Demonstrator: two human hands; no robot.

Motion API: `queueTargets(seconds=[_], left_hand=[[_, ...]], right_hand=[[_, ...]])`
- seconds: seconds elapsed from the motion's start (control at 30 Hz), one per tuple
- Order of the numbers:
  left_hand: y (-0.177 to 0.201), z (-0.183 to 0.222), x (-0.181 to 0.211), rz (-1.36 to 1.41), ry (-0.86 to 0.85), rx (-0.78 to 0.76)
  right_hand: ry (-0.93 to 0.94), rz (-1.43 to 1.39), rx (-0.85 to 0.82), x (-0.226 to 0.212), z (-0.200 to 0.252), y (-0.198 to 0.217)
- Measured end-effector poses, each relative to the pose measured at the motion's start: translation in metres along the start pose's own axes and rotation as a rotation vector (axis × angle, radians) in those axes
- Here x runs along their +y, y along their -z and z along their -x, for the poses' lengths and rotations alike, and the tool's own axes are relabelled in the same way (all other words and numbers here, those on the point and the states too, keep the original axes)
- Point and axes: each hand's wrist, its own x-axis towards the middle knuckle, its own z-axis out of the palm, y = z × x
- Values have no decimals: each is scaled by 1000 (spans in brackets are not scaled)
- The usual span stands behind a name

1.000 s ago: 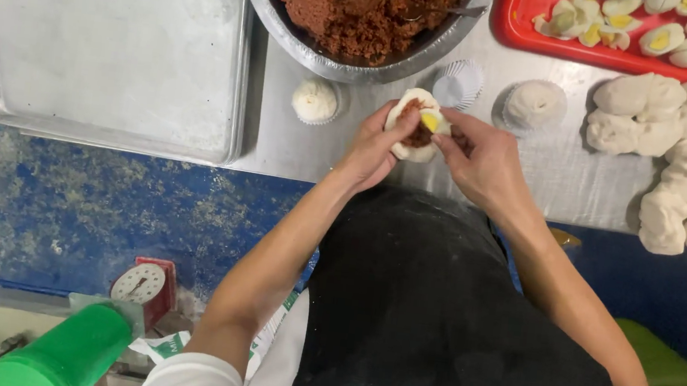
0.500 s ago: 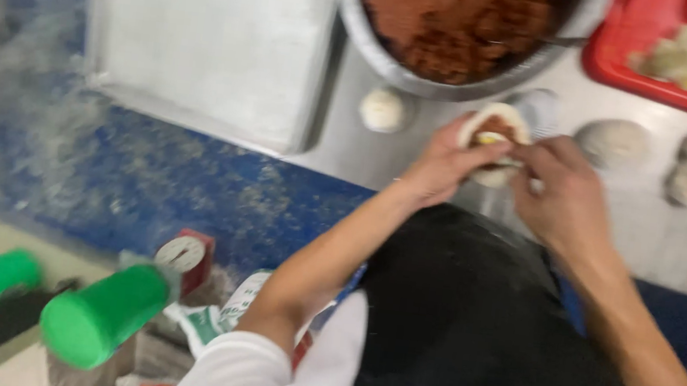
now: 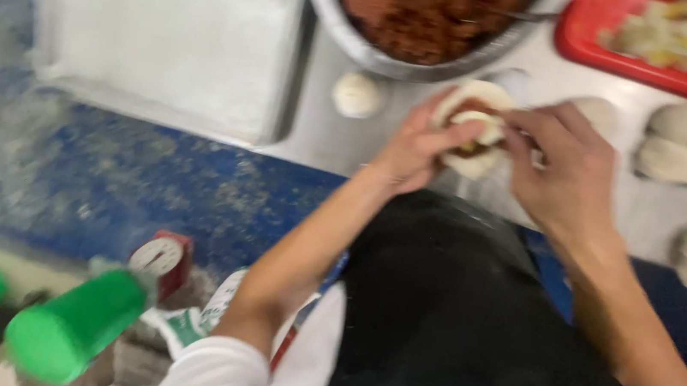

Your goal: Stuffing and shaping dough buns with meat filling and hard-boiled eggs.

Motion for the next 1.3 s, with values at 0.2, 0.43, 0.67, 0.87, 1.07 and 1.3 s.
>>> queueTargets(seconds=[0.2, 0.43, 0.67, 0.87, 1.07, 1.3], left_hand=[[-17, 0, 15, 136, -27, -68], [-35, -9, 9, 170, -224, 25], [-43, -8, 2, 61, -230, -9], [-47, -9, -3, -58, -200, 36], [-41, -8, -4, 53, -154, -61], [-43, -10, -14, -78, -130, 13]], right_hand=[[22, -170, 67, -4, -4, 15], [-432, -829, 160, -14, 19, -3], [-448, -730, 304, 13, 36, -23], [-495, -959, 186, 20, 28, -9], [-330, -733, 186, 24, 24, 13], [-477, -933, 9, 28, 19, 25]])
